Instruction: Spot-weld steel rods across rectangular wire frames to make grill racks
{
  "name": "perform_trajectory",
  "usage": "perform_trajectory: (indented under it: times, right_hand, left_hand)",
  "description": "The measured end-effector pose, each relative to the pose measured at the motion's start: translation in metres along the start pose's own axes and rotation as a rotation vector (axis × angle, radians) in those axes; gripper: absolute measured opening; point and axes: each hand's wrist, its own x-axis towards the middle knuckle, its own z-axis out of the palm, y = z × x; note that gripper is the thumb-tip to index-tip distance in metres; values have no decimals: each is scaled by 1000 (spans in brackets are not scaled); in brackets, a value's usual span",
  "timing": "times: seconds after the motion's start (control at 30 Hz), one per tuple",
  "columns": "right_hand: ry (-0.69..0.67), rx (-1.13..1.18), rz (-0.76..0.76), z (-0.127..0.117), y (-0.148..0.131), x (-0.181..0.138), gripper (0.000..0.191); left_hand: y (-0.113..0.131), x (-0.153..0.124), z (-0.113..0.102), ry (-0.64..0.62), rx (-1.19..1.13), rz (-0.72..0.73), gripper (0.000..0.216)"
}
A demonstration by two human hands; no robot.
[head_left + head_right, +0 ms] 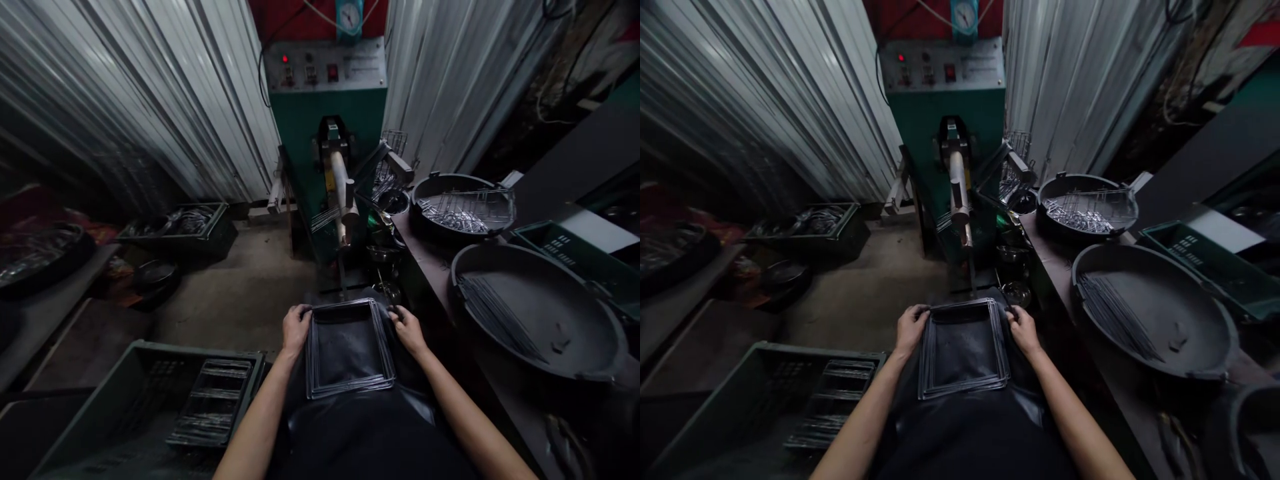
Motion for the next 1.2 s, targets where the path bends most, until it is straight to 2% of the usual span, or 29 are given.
perform_trajectory:
  times: [0.13, 0.27, 0.5, 0.67, 0.77, 0.83, 0.93, 1.0, 1.1, 1.2]
  right_hand:
    - [7, -54, -29, 0, -2, -1, 27]
    - [26, -75, -15, -1, -4, -2, 27]
    - [4, -101, -24, 3, 1, 0, 24]
    - [23, -84, -15, 3, 1, 1, 24]
    - [80, -65, -1, 1, -1, 1, 28]
    - [114, -45, -1, -3, -3, 1, 31]
    - [117, -13, -57, -14, -11, 3, 25]
    - [99, -3, -101, -25, -21, 3, 22]
    - [35, -20, -175, -41, -43, 0, 21]
    - [-77, -64, -328, -49, -72, -9, 21]
  left_hand:
    - [1, -4, -4, 9, -159, -66, 23]
    - [4, -1, -12, -58, -230, -127, 28]
    - [6, 2, -15, -151, -97, -20, 21]
    - [14, 1, -13, -47, 4, 98, 19]
    - [22, -1, -12, -89, -129, -16, 23]
    - [26, -4, -8, -157, -302, -160, 30]
    - [34, -9, 0, -221, -552, -355, 36]
    - [39, -12, 6, -222, -669, -400, 34]
    - [46, -11, 12, -232, -775, -386, 31]
    - [52, 1, 12, -221, -844, -430, 30]
